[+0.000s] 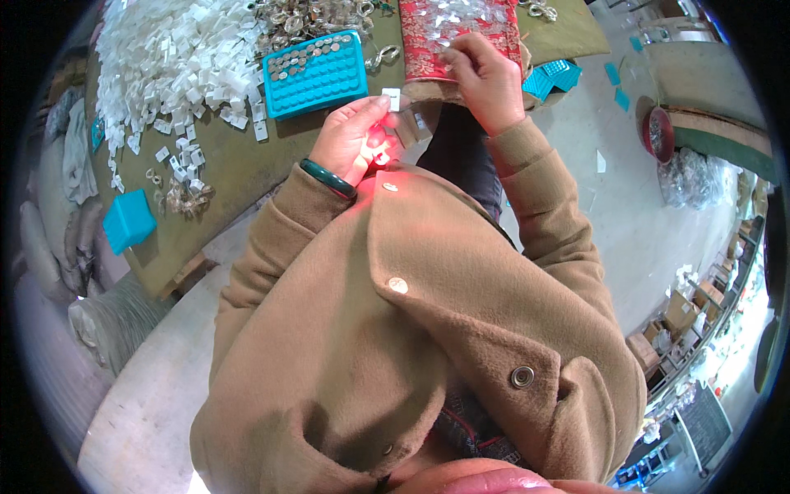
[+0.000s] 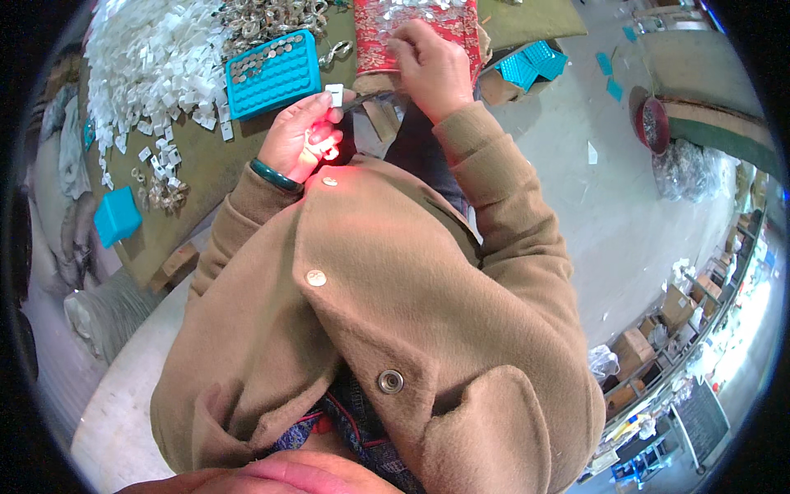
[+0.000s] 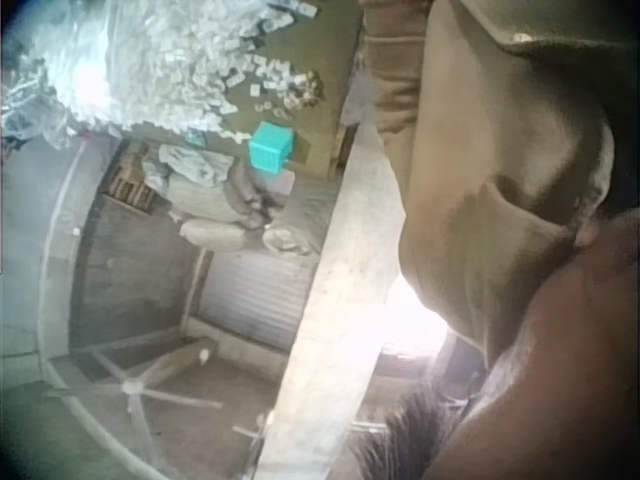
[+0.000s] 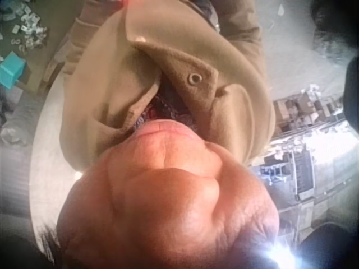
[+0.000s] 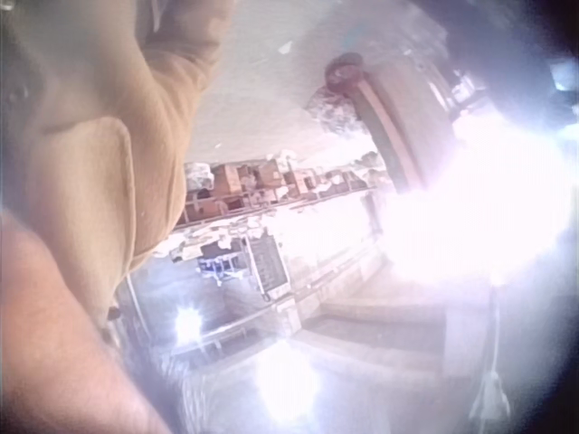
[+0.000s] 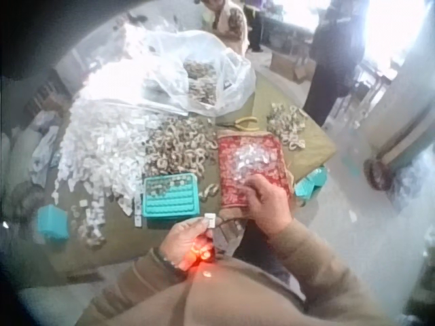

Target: The person repeatedly picks small white plastic pieces and metal fasteners from a table, joins them by hand, and places the assembled units into a blue tray. The person occasionally uses a red light to illuminate the pieces during assembly.

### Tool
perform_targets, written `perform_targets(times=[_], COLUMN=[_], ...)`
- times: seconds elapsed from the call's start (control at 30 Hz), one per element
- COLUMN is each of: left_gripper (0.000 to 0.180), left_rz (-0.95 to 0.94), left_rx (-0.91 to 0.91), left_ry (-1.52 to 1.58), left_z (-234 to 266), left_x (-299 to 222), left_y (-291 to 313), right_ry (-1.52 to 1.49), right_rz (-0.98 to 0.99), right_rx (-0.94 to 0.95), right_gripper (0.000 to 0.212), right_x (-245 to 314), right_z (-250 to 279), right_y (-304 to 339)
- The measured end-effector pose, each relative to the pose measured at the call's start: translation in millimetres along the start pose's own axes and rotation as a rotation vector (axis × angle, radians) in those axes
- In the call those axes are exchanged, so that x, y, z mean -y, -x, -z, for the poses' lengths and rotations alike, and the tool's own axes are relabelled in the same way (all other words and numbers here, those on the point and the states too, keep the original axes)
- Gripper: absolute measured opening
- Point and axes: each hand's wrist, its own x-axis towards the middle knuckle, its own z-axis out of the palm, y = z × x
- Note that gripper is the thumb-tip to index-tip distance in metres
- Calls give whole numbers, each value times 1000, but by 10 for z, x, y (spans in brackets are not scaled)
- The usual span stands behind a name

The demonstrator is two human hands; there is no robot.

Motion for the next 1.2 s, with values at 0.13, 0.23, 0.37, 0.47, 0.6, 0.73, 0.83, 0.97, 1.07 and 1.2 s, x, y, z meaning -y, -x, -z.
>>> perform_targets(times=[0.13, 0.23, 0.37, 0.47, 0.6, 0.73, 0.83, 0.97, 1.07, 1.2], left_gripper=[38, 37, 29, 29, 30, 31, 34, 31, 23, 20], left_rz=[-70, -107, -171, -148, -190, -123, -89, -123, -232, -220], left_rx=[-48, 2, -53, -52, -36, 60, 216, 175, 68, -61], left_ry=[35, 62, 95, 125, 176, 279, 367, 348, 175, 63], left_z=[-28, -23, 13, 60, 56, 109, 192, 278, 311, 328], left_x=[-63, -124, -135, -152, -96, -53, -56, -3, -9, -56], left_y=[57, 132, 222, 248, 245, 270, 211, 183, 180, 225], right_ry=[-640, -703, -549, -446, -502, -648, -715, -758, -644, -573], right_rz=[-212, -90, -40, 10, 30, 104, 160, 21, 12, -10], right_rx=[168, 311, 320, 249, 264, 211, 172, 314, 377, 360], right_gripper=[15, 21, 18, 14, 12, 11, 11, 10, 11, 10], right_x=[214, 408, 574, 602, 565, 554, 597, 622, 628, 667], right_z=[-6, -91, -205, -306, -387, -480, -576, -587, -589, -633], right_y=[70, 140, 177, 188, 239, 233, 249, 279, 271, 248])
